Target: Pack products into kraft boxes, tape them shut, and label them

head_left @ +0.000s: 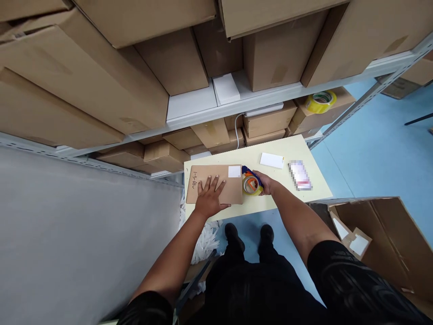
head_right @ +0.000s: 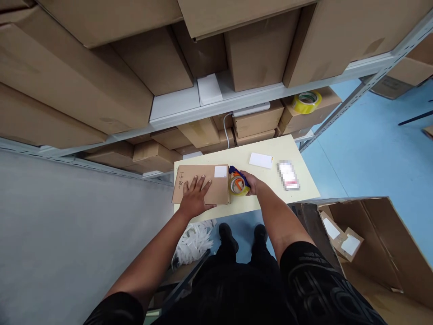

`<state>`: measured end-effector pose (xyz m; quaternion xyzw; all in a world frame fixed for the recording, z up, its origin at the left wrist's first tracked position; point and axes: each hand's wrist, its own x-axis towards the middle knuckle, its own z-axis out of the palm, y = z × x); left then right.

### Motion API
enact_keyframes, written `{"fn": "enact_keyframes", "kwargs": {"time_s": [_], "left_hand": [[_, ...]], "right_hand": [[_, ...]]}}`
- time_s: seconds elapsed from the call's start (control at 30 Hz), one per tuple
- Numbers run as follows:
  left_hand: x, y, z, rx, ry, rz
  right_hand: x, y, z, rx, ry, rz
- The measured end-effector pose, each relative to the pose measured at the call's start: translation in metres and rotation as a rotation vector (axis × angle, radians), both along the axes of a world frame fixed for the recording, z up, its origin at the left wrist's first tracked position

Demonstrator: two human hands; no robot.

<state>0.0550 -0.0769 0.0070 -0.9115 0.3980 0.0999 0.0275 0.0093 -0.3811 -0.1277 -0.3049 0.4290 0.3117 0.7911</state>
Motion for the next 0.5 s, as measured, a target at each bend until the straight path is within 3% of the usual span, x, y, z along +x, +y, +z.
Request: {"fn": "enact_keyframes", "kwargs": {"time_s": [0.1, 0.2, 0.3, 0.5], "left_hand": [[0.001, -0.004, -0.005, 0.001, 0.0, 0.031], [0.0, -0.003, -0.008, -0.014, 0.021, 0.038], [0.0, -0.001, -0.009, -0.026, 0.035, 0.05], [-0.003, -0.009, -0.01, -0.03, 0.036, 0.081]], "right_hand": [[0.004, 0.0, 0.002, -0.004, -0.022, -0.002], [-0.012, 0.007, 0.009, -0.006, -0.034, -0.041], [-0.05, 0.03, 0.018, 0.043, -0.019, -0.115], [-0.146, 0.105, 0.024, 0.249, -0.01, -0.3]]}}
